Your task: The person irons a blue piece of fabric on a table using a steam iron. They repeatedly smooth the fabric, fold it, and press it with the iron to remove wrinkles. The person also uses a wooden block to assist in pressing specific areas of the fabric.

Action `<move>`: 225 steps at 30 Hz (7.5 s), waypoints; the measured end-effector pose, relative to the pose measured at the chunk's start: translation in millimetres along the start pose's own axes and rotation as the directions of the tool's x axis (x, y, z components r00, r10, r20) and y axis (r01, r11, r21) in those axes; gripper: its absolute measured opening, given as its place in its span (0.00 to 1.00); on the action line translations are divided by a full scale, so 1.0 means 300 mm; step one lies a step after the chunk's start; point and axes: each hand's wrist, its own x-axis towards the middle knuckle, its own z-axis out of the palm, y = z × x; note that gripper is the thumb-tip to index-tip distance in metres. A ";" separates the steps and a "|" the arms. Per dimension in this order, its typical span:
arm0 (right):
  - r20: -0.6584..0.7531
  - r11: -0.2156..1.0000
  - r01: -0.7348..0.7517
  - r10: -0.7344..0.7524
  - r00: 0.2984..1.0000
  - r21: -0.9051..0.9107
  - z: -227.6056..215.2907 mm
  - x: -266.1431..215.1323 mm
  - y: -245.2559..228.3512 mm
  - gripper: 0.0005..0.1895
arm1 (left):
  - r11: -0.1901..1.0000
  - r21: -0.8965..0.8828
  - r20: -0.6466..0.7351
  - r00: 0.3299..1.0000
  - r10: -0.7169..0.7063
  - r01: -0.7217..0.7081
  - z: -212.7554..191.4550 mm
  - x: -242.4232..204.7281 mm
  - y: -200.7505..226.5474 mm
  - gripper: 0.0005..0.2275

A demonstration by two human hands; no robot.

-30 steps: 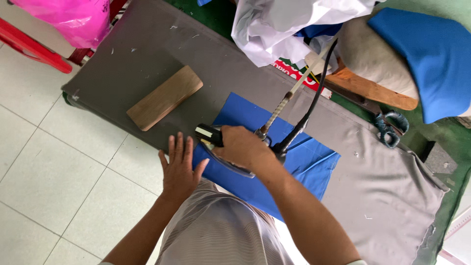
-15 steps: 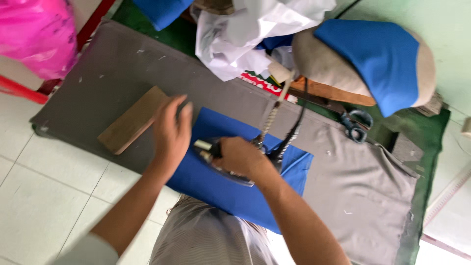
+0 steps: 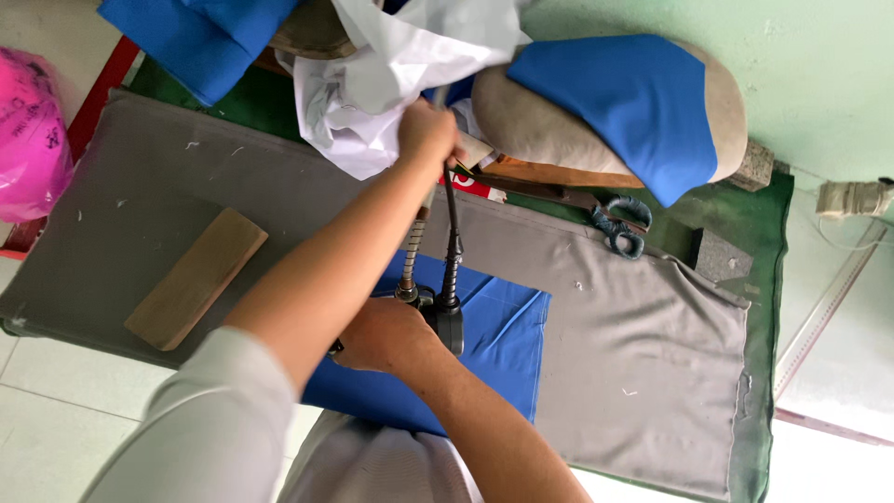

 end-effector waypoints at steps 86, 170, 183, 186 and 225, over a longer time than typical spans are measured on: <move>-0.223 0.682 -0.505 0.686 0.693 0.529 -0.067 -0.354 0.364 0.37 | 0.495 0.786 0.187 0.905 0.383 -0.372 -0.148 -0.733 -0.815 0.36; -0.169 0.644 -0.477 0.684 0.710 0.598 0.038 -0.424 0.264 0.41 | 0.594 0.339 0.144 0.665 0.733 -0.729 0.157 -0.888 -0.626 0.17; -0.332 0.588 -0.563 0.802 0.496 0.580 0.108 -0.397 0.621 0.37 | 0.579 0.767 0.081 0.938 0.338 -0.275 -0.185 -0.829 -0.750 0.36; -0.321 0.527 -0.534 0.842 0.434 0.662 0.069 -0.464 0.659 0.35 | 0.605 0.770 0.079 0.971 0.224 -0.202 -0.198 -0.811 -0.776 0.37; 0.133 0.980 -0.048 0.023 0.991 0.192 0.025 0.006 -0.225 0.37 | 0.637 0.771 -0.253 0.917 0.309 -0.001 -0.809 -0.590 -0.944 0.34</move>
